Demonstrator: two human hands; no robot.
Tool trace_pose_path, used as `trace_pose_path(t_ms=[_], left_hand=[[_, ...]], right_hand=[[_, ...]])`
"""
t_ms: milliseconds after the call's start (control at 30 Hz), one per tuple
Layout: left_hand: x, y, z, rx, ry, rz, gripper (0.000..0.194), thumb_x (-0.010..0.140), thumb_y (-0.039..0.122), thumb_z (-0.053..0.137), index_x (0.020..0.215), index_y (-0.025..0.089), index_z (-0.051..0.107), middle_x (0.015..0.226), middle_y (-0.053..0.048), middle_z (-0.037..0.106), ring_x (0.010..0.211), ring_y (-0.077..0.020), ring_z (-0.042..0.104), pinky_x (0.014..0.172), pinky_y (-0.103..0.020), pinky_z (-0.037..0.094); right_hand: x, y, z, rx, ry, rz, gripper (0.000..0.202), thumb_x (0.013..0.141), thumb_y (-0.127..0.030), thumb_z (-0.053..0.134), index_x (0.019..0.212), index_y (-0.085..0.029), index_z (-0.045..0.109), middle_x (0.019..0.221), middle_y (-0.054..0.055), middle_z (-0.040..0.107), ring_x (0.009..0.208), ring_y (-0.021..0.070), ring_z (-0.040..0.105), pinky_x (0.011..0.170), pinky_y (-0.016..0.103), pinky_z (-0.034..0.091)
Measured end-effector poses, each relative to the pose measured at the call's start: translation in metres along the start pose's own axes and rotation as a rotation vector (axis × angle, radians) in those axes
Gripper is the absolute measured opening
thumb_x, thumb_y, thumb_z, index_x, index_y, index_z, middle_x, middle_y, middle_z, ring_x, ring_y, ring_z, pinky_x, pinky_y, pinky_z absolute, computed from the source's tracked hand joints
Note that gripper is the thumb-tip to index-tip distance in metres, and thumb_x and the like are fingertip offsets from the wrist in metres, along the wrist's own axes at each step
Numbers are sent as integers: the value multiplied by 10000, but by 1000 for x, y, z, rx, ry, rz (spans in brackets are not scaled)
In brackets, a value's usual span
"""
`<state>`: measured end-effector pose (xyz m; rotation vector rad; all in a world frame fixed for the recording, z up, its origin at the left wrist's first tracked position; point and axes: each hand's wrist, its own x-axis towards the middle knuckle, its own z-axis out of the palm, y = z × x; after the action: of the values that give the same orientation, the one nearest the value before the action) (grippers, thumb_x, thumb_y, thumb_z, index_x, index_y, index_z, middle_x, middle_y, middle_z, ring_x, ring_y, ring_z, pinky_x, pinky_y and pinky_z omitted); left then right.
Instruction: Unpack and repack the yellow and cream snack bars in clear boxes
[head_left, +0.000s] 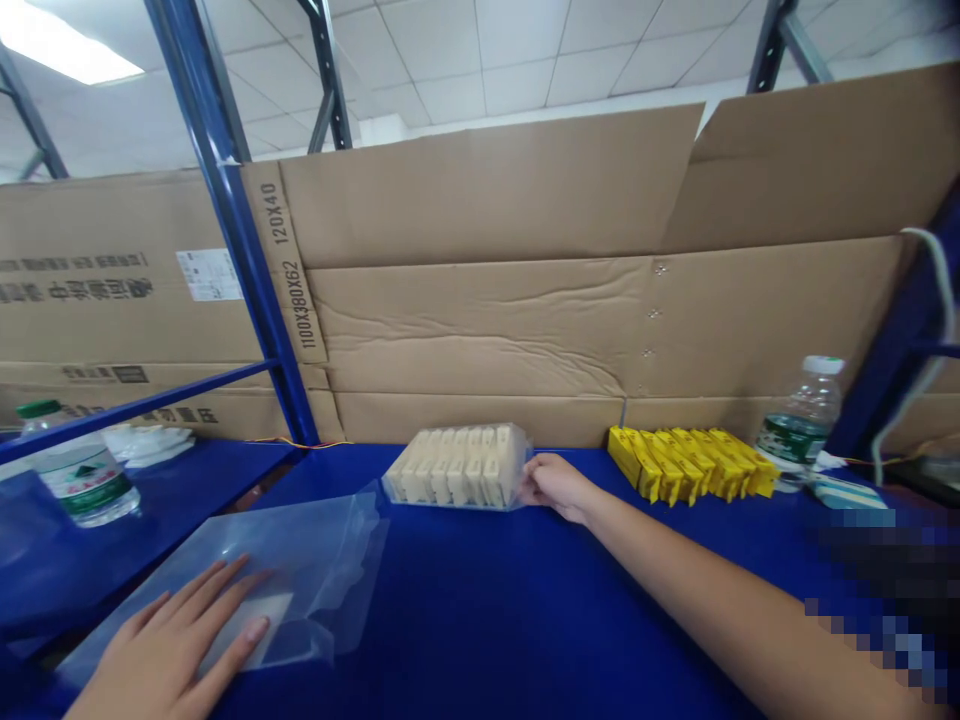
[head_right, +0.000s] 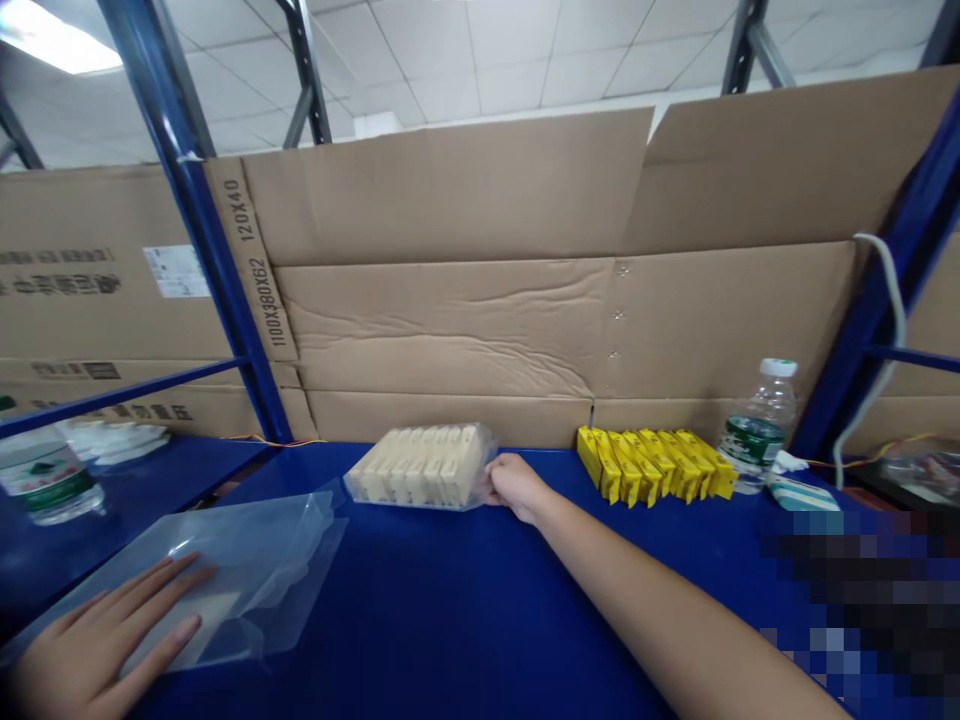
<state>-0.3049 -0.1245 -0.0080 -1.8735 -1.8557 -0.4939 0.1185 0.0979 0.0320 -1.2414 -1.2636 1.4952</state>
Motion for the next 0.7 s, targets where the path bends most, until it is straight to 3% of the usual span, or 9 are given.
trace_pose_path(t_ms=[67,133,233,367,433,567,700], left_hand=[[14,7,3,-1,-22,-19,470,923,555,377,1215,363,691,1326,-21,673,1262,-361,590,1002,-582,481],[31,17,4,15,-60,-38,505,938,537,336,1242,321,676,1344,-40,661,1291,-351,568,1033,-568,456],[60,37,1,25,-147,-20,504,952,453,341,1279,230,654,1390,-100,624,1318,-335,544,1083,-526,413],[100,64,4,-32,-233,68,478,958,452,379,1317,234,608,1439,-100,582,1367,-312,495,1115,-515,375],[117,73,16,-76,-170,96,476,961,458,370,1305,224,600,1434,-120,582,1372,-325,484,1115,-564,355],[147,86,43,-151,91,43,467,935,485,367,1193,179,608,1334,-146,641,1297,-377,545,1089,-664,334],[163,115,39,-213,239,51,493,873,559,459,1196,190,516,1243,-140,627,1220,-410,587,1028,-613,450]], right_hand=[[-30,9,-30,66,29,28,128,962,-182,548,848,-147,593,740,3,614,631,113,618,672,293,570],[-63,18,-60,130,49,37,187,907,-140,571,733,-181,516,635,-29,554,564,97,585,663,280,567],[-110,32,-100,202,65,44,262,775,-201,738,693,-194,490,593,-53,511,542,93,554,632,269,555],[-157,46,-140,307,53,47,438,588,-362,920,719,-185,541,626,-51,542,550,84,533,595,242,527],[-171,48,-151,343,41,40,455,598,-402,922,716,-184,541,625,-54,534,539,79,524,574,232,511],[-177,50,-158,436,52,-8,422,592,-319,924,721,-179,548,621,-58,530,521,73,527,548,214,495],[-169,48,-156,493,35,-51,352,669,-307,874,764,-176,561,649,-36,576,545,92,585,558,212,506]])
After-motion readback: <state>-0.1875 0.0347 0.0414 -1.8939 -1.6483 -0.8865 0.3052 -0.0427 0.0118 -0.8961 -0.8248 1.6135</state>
